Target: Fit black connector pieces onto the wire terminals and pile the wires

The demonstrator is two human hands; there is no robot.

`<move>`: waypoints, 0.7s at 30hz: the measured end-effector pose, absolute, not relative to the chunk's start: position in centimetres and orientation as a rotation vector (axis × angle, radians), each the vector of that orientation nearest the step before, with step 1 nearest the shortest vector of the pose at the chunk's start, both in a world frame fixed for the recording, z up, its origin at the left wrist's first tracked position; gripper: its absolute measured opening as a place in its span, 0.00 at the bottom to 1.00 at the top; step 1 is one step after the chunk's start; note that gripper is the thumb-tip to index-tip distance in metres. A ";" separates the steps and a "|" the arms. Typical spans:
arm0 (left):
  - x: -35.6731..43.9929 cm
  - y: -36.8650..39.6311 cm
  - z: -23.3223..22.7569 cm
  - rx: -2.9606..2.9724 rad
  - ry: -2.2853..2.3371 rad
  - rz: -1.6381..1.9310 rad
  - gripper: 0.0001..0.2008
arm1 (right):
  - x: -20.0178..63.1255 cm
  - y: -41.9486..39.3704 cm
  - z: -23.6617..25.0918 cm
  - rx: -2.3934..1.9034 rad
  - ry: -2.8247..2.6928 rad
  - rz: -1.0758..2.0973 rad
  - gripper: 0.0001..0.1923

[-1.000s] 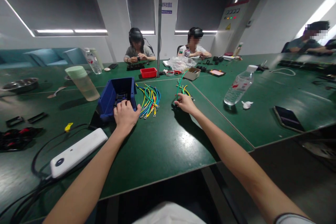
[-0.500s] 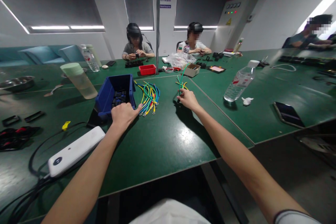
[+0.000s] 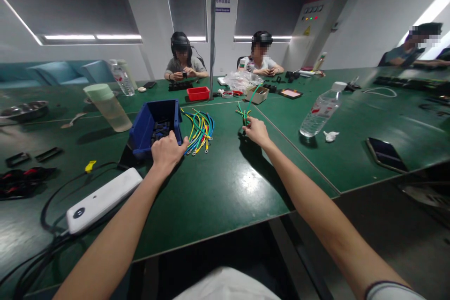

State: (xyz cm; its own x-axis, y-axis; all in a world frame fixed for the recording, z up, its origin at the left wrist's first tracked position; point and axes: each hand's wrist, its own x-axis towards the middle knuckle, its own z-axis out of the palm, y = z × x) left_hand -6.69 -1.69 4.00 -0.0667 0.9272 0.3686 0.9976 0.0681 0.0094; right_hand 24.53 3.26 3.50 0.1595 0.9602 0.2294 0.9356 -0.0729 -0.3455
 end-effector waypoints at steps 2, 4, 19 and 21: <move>-6.7 -1.7 3.9 -1.927 -2.096 -0.408 0.32 | 24.6 3.2 3.6 -2.066 -1.790 0.084 0.16; -6.8 -1.6 3.8 -1.912 -2.094 -0.447 0.31 | 24.6 3.1 3.6 -2.094 -1.775 0.097 0.16; -6.4 -2.0 4.2 -1.856 -2.073 -0.792 0.18 | 25.6 3.6 3.5 -2.170 -1.725 0.099 0.14; -6.6 -1.8 4.1 -1.855 -2.046 -0.815 0.17 | 25.6 3.6 3.5 -2.170 -1.735 0.109 0.14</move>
